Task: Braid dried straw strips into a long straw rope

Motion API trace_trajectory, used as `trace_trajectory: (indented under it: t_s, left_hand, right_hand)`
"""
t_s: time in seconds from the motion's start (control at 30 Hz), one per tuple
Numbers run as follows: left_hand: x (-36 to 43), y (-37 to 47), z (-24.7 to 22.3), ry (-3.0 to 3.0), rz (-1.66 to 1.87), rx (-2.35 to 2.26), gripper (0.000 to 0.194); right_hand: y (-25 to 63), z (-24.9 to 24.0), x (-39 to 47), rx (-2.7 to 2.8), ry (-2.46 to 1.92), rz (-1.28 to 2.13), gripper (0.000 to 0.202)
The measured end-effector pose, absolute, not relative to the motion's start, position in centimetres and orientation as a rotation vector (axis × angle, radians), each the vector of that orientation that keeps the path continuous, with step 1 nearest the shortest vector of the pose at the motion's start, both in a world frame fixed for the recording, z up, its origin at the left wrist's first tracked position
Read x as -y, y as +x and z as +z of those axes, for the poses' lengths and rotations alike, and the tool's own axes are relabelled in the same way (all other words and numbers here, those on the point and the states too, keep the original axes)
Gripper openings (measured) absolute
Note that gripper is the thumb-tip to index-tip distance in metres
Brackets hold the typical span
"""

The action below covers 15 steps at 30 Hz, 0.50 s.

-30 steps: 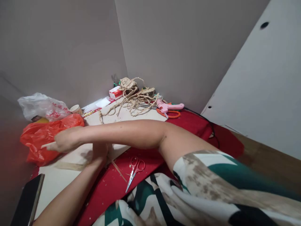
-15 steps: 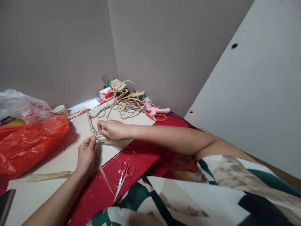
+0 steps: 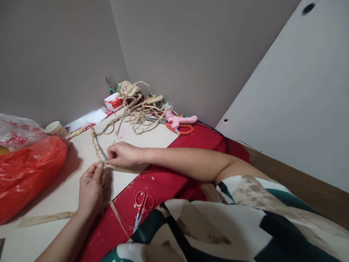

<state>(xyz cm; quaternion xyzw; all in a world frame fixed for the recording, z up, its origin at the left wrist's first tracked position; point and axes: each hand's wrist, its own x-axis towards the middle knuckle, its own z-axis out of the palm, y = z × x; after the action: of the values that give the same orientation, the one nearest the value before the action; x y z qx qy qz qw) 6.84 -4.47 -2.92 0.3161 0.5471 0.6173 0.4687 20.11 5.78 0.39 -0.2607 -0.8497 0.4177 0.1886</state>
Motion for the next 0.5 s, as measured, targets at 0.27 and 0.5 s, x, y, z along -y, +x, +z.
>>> trace_trajectory:
  t_s: [0.27, 0.5]
  left_hand:
    - [4.75, 6.75, -2.34, 0.943, 1.397, -1.559, 0.027]
    - [4.57, 6.18, -2.24, 1.015, 1.355, -1.755, 0.028]
  right_hand:
    - [20.57, 0.43, -5.69, 2.471, -0.627, 0.961, 0.008]
    - [20.27, 0.16, -5.86, 2.313, -0.726, 1.407, 0.015]
